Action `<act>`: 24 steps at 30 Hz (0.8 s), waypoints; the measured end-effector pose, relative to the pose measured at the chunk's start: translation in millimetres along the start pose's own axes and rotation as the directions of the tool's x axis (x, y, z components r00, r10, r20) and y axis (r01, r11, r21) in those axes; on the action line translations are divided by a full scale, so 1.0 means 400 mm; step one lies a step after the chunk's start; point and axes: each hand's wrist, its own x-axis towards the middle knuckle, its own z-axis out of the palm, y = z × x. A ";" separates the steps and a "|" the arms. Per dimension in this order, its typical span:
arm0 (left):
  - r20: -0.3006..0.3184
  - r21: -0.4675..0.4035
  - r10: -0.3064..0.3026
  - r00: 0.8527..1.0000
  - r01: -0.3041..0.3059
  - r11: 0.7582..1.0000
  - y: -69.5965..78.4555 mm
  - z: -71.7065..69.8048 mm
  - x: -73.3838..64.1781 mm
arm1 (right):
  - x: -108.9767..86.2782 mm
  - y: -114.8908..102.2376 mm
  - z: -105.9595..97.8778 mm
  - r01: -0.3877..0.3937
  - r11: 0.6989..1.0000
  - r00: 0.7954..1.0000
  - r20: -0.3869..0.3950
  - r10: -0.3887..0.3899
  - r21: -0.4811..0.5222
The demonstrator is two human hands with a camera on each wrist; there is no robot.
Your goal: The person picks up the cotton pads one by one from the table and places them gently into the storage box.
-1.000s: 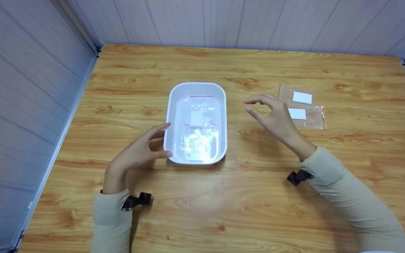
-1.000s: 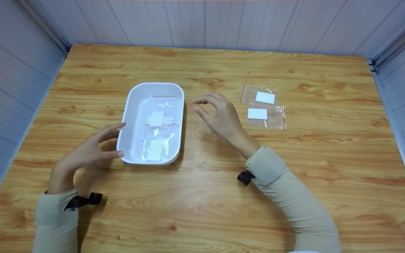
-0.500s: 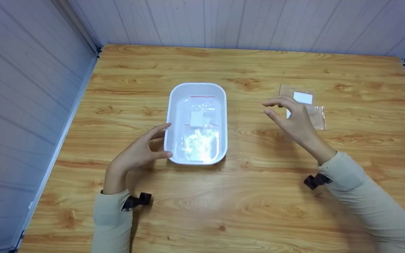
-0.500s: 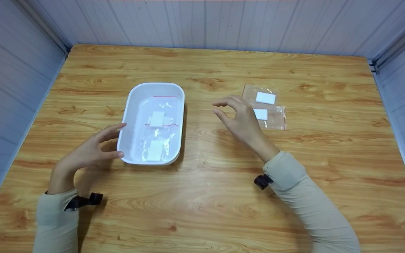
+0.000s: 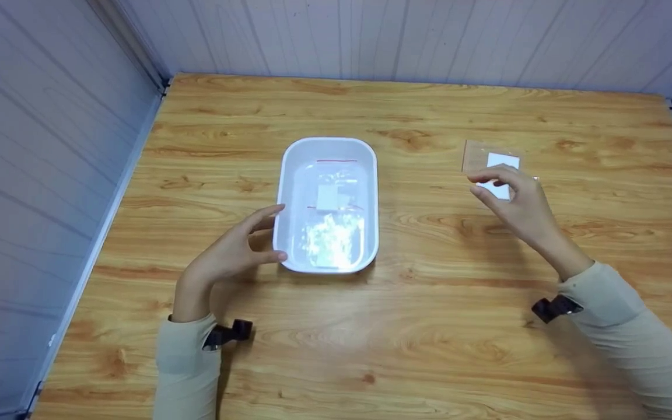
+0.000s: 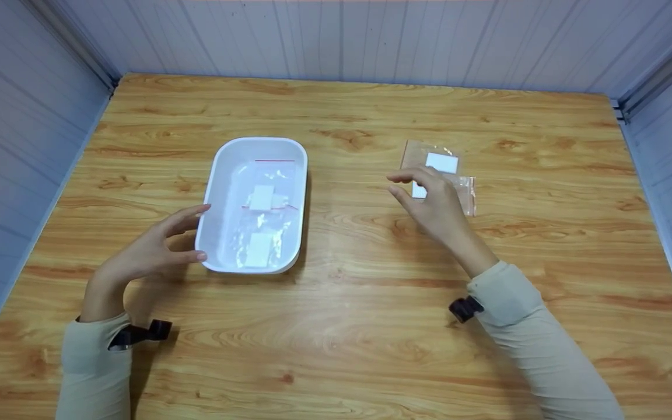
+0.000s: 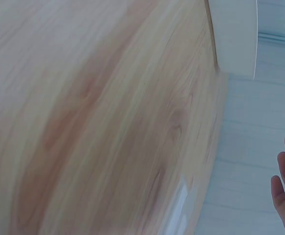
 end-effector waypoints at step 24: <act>0.001 -0.037 -0.029 1.000 0.029 0.999 -0.001 0.001 -0.001 | -0.064 0.149 -0.171 -0.237 0.963 0.966 0.075 0.248 -0.127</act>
